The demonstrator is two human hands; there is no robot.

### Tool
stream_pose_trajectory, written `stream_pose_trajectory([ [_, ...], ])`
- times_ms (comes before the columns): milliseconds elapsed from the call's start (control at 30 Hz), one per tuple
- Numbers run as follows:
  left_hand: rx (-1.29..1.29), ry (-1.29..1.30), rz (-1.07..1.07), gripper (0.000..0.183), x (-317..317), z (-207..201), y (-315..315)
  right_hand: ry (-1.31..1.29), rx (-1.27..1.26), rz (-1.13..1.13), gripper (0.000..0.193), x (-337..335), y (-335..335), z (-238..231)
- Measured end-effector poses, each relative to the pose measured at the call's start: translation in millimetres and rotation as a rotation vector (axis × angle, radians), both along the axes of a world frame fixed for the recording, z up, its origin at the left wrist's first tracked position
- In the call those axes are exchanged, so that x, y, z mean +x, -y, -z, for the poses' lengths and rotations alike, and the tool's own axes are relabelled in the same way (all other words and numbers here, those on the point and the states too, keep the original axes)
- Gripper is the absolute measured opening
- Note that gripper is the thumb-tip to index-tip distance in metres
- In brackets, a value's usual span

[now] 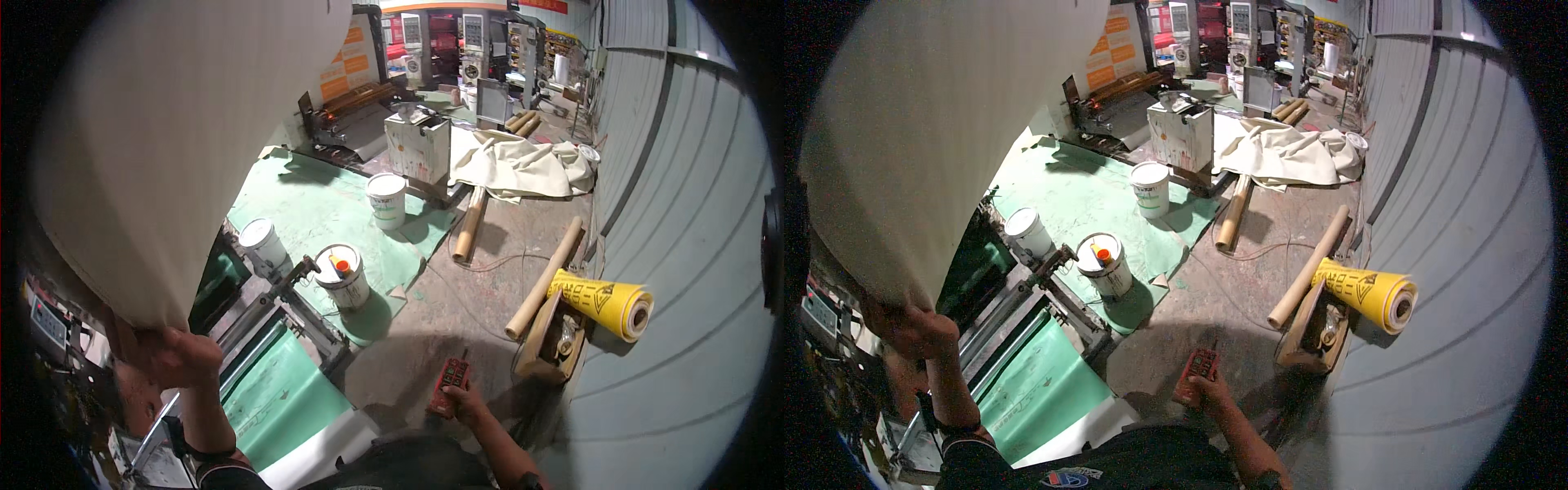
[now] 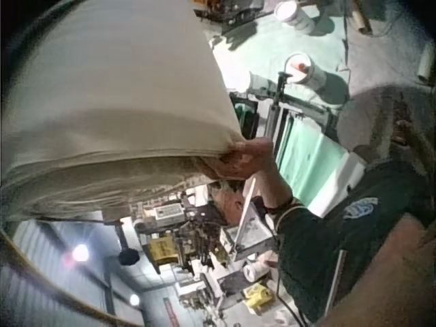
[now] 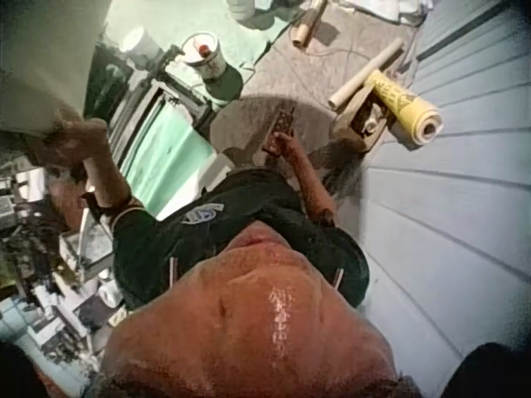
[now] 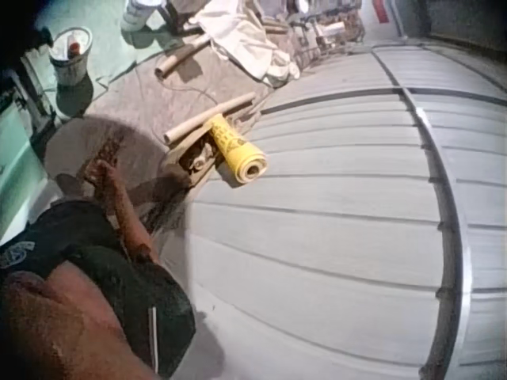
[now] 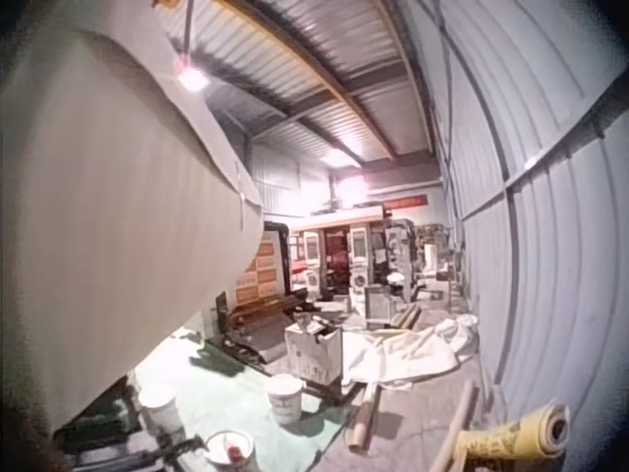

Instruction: The worker uses a hoist and remote to lift a large white roll of material and mount it onto a machine.

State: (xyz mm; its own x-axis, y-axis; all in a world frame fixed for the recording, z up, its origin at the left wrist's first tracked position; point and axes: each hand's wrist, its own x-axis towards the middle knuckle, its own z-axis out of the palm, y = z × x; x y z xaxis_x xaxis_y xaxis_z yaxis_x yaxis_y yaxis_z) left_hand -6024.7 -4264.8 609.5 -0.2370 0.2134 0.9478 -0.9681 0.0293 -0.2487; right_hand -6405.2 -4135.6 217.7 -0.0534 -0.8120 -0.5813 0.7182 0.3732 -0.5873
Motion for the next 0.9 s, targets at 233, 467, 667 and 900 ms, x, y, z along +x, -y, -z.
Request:
stream_pose_trajectory([
  [233, 0.042, 0.015, 0.013, 0.054, -73, -9, 29, 0.042, -0.114, -0.045, 0.055, -32, 70, -15],
  [467, 0.089, -0.053, 0.115, 0.059, -130, -13, 61, 0.044, -0.138, -0.095, 0.053, -54, 98, 2],
  [667, 0.120, 0.014, 0.087, 0.059, -165, -15, 80, 0.065, -0.105, -0.120, 0.045, -79, 117, 9],
  [900, 0.084, -0.039, 0.107, 0.057, -236, -22, 108, 0.186, -0.130, -0.036, 0.041, -132, 148, 52],
])
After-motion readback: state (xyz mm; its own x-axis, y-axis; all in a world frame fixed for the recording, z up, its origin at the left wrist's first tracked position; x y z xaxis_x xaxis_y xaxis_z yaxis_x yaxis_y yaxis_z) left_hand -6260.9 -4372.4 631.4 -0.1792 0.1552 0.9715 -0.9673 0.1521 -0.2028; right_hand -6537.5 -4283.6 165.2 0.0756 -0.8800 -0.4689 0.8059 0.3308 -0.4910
